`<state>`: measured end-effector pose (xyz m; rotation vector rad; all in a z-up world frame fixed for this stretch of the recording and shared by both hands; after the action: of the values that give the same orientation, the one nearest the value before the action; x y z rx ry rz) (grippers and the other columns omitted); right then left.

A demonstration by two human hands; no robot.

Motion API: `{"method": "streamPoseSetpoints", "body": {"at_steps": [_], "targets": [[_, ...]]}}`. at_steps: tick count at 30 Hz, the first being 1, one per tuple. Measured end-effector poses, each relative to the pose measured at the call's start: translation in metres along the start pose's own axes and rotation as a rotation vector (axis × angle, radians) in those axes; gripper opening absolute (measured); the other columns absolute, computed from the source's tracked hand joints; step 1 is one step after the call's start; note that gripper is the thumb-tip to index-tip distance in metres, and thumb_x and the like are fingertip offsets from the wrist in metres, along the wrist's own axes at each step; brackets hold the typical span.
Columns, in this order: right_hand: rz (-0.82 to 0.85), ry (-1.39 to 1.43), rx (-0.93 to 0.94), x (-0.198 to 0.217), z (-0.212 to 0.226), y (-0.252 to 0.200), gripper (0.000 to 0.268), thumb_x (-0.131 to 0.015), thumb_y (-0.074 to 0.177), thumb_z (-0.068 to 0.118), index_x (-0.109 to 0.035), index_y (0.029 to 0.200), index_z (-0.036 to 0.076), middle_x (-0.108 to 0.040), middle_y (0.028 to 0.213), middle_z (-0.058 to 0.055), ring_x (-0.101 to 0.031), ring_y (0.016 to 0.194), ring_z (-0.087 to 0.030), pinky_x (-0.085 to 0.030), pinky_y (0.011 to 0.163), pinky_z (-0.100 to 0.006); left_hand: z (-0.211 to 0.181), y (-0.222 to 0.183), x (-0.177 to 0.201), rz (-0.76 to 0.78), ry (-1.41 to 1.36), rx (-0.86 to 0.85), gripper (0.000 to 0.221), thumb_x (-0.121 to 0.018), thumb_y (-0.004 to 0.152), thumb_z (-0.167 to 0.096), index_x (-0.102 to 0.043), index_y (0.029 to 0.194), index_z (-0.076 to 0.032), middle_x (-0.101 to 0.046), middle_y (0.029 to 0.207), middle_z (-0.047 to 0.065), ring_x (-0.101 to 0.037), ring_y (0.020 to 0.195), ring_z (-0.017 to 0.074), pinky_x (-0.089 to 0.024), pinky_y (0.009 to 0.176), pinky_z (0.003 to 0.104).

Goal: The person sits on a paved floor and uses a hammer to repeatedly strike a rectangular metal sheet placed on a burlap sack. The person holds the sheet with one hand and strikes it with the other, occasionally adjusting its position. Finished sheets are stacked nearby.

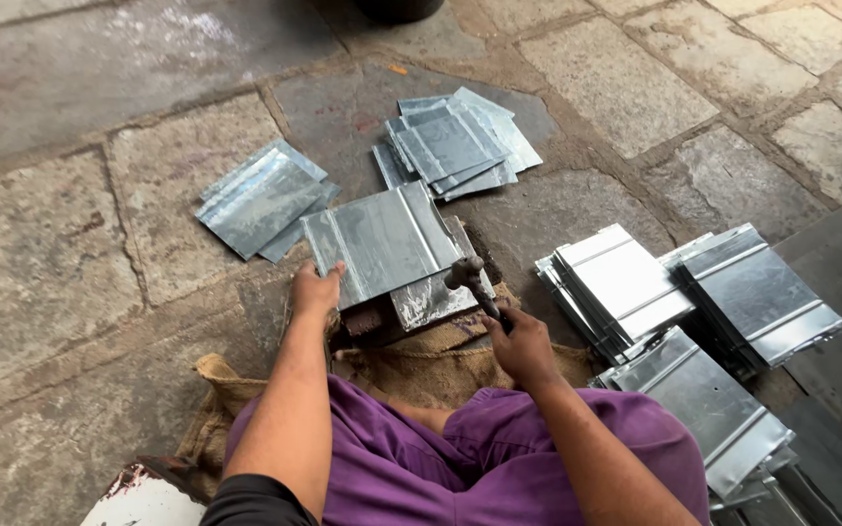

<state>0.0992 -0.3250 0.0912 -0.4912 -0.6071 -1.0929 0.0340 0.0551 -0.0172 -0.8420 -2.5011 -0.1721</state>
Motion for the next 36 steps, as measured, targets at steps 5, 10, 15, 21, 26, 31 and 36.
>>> {"method": "streamPoseSetpoints", "body": {"at_steps": [5,10,15,21,26,31,36], "targets": [[-0.002,-0.131,0.012,-0.003,-0.004,0.012,0.037,-0.069,0.095,0.034,-0.074,0.112,0.001,-0.073,0.077,-0.019,-0.069,0.063,-0.028,-0.053,0.061,-0.043,-0.015,-0.007,0.015,0.092,-0.079,0.321,0.043,-0.075,0.094,-0.028,-0.061,0.125,-0.003,-0.074,0.091,0.02,-0.065,0.072,0.0339,-0.053,0.062,0.054],[0.023,-0.152,-0.033,0.0,-0.004,0.01,0.039,-0.069,0.095,0.035,-0.073,0.112,0.0,-0.073,0.077,-0.019,-0.07,0.066,-0.03,-0.053,0.063,-0.043,-0.004,0.012,0.026,0.162,-0.054,0.048,0.071,-0.08,0.087,-0.022,-0.045,0.143,0.005,-0.07,0.118,0.025,-0.069,0.101,0.0299,-0.053,0.089,0.044],[0.059,-0.14,-0.112,0.013,0.005,0.002,0.039,-0.07,0.096,0.035,-0.074,0.115,0.001,-0.073,0.078,-0.02,-0.069,0.064,-0.025,-0.053,0.063,-0.041,0.03,0.027,0.032,0.294,0.074,0.081,0.103,-0.086,0.086,-0.021,-0.018,0.161,-0.003,-0.045,0.149,0.027,-0.055,0.123,0.0331,-0.042,0.104,0.043],[-0.083,0.043,0.132,0.037,0.017,-0.011,0.032,-0.072,0.093,0.025,-0.075,0.116,0.003,-0.078,0.09,-0.011,-0.07,0.072,-0.014,-0.055,0.063,-0.03,0.006,0.009,0.035,0.181,-0.006,0.209,0.097,-0.082,0.084,-0.033,-0.03,0.159,-0.001,-0.06,0.141,0.028,-0.065,0.12,0.0361,-0.05,0.102,0.043],[-0.183,0.33,0.287,0.065,0.031,-0.023,0.019,-0.069,0.098,0.015,-0.072,0.111,0.001,-0.074,0.094,-0.012,-0.064,0.078,-0.014,-0.052,0.069,-0.028,-0.044,-0.018,0.032,-0.219,0.133,0.082,0.102,-0.091,0.085,-0.055,-0.038,0.149,0.005,-0.056,0.138,0.032,-0.057,0.124,0.0445,-0.046,0.1,0.047],[-0.598,0.492,0.732,0.137,0.048,-0.049,0.016,-0.068,0.1,0.01,-0.069,0.111,-0.001,-0.07,0.098,-0.011,-0.064,0.082,-0.011,-0.053,0.072,-0.026,-0.062,-0.026,0.042,-0.062,0.166,0.173,0.105,-0.085,0.08,-0.051,-0.033,0.159,-0.006,-0.058,0.14,0.029,-0.062,0.125,0.041,-0.054,0.101,0.044],[-0.727,0.503,0.863,0.108,0.035,-0.029,0.017,-0.067,0.099,0.012,-0.069,0.114,0.003,-0.071,0.093,-0.01,-0.066,0.077,-0.014,-0.054,0.067,-0.028,-0.073,-0.025,0.049,-0.042,0.196,0.13,0.106,-0.087,0.078,-0.049,-0.033,0.16,-0.009,-0.058,0.141,0.026,-0.061,0.126,0.0397,-0.053,0.103,0.044]]}}
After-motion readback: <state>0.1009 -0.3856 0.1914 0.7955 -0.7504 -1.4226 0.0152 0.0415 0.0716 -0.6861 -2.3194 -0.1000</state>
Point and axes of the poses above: each hand's wrist, its own y-axis towards the middle knuckle, its own x-axis out of the back of the hand, z = x × y, the point moved 3 cm from there along y, towards the middle knuckle
